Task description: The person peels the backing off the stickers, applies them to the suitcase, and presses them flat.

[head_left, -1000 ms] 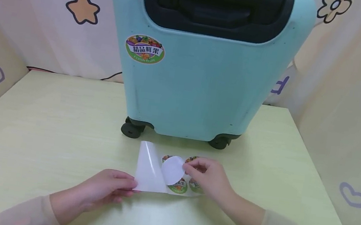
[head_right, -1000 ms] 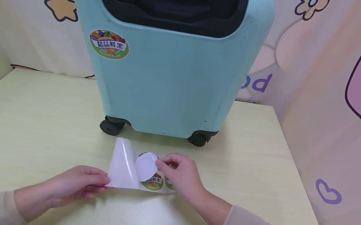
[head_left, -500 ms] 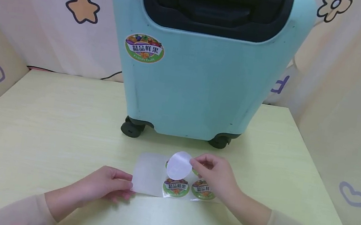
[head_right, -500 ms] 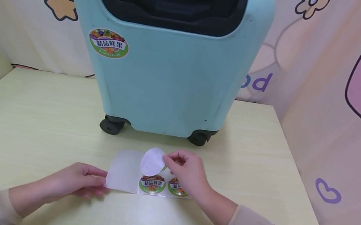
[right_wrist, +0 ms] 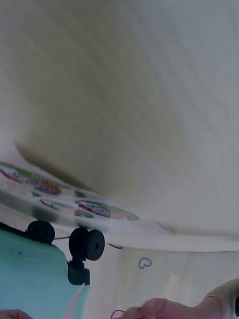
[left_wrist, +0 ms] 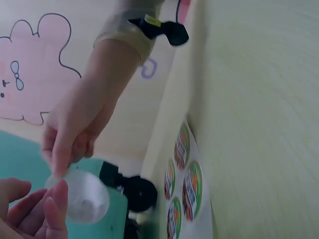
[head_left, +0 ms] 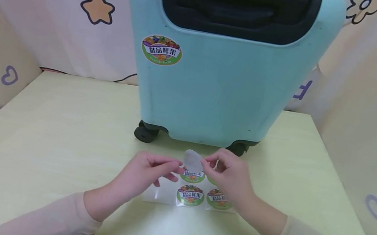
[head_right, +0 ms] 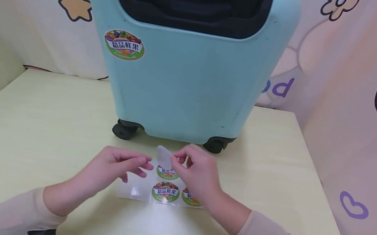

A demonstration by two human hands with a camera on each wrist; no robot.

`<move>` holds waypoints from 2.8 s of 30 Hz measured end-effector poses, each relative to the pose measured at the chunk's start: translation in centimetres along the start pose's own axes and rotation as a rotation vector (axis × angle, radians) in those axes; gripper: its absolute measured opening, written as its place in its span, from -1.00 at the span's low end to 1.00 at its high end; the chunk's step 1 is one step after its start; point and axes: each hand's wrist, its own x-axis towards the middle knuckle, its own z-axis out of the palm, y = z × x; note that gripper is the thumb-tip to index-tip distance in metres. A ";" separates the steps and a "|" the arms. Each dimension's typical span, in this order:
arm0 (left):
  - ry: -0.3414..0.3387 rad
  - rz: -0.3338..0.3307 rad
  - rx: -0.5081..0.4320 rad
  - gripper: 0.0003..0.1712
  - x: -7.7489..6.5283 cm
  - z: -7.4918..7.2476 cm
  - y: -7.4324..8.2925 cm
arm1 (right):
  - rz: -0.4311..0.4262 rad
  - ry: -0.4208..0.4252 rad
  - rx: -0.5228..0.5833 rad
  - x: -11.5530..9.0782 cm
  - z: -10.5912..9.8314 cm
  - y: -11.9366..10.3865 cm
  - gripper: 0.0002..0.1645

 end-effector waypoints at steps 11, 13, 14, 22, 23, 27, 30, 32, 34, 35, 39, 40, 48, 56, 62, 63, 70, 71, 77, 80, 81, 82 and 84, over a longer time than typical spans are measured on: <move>0.090 0.064 -0.118 -0.69 1.8 2.1 1.1 | -0.496 0.073 -0.209 1.0 0.5 -1.0 -0.92; 0.102 0.069 -0.116 -0.73 2.0 2.2 1.0 | -0.512 0.072 -0.224 1.0 0.5 -1.0 -0.86; 0.108 0.074 -0.112 -0.74 2.1 2.2 1.0 | -0.525 0.074 -0.223 1.0 0.5 -1.0 -0.85; 0.166 0.108 -0.092 -0.79 2.2 1.2 1.7 | -0.114 0.042 0.016 1.6 -1.2 -0.3 -0.58; 0.173 0.113 -0.095 -0.80 2.2 1.0 1.8 | -0.011 0.016 0.066 1.7 -1.5 -0.2 -0.55; 0.180 0.114 -0.095 -0.79 2.3 0.6 2.1 | 0.297 -0.107 0.234 2.1 -2.2 0.1 -0.56; 0.177 0.112 -0.084 -0.78 2.4 0.4 2.1 | 0.394 -0.134 0.315 2.4 -2.2 0.0 -0.60; 0.178 0.117 -0.074 -0.78 2.5 0.3 2.1 | 0.429 -0.115 0.355 2.5 -2.2 -0.1 -0.64; 0.185 0.129 -0.061 -0.78 2.6 0.2 2.2 | 0.441 -0.078 0.370 2.6 -2.1 -0.1 -0.68; 0.192 0.137 -0.054 -0.77 2.6 0.1 2.2 | 0.442 -0.059 0.373 2.7 -2.2 -0.2 -0.70; 0.222 0.165 -0.022 -0.79 2.8 -0.2 2.4 | 0.401 -0.010 0.346 3.0 -2.4 -0.4 -0.76; 0.232 0.175 -0.007 -0.80 2.9 -0.3 2.4 | 0.378 0.001 0.336 3.1 -2.5 -0.5 -0.77; 0.343 0.388 0.084 -0.80 3.5 -1.7 4.3 | 0.209 0.147 0.277 5.0 -4.0 -1.5 -0.85; 0.541 0.780 0.311 -0.80 4.6 -3.6 6.4 | 0.114 0.266 0.277 8.2 -6.0 -2.6 -0.77; 0.643 1.085 0.499 -0.73 6.1 -5.0 8.4 | 0.060 0.314 0.250 10.4 -6.1 -3.7 -0.75; 0.648 1.112 0.515 -0.73 6.2 -5.2 8.7 | 0.053 0.321 0.252 10.6 -6.0 -3.8 -0.75; 0.682 1.240 0.542 -0.73 7.2 -5.5 10.0 | 0.073 0.340 0.215 11.4 -5.9 -4.1 -0.71; 0.688 1.261 0.557 -0.73 7.3 -5.5 10.2 | 0.076 0.341 0.208 11.4 -5.9 -4.1 -0.71; 0.701 1.335 0.748 -0.63 7.9 -5.9 12.1 | 0.079 0.341 0.186 11.5 -6.0 -4.0 -0.71; 0.679 1.328 0.875 -0.59 8.2 -6.3 13.3 | 0.074 0.343 0.183 11.5 -6.0 -4.0 -0.70; 0.668 1.322 0.918 -0.58 8.3 -6.4 13.7 | 0.074 0.344 0.182 11.5 -6.0 -4.0 -0.70; 0.658 1.317 0.966 -0.57 8.4 -6.5 14.1 | 0.073 0.345 0.181 11.5 -6.0 -4.0 -0.70; 0.633 1.306 1.062 -0.54 8.7 -6.7 14.7 | 0.072 0.346 0.179 11.5 -6.0 -4.0 -0.71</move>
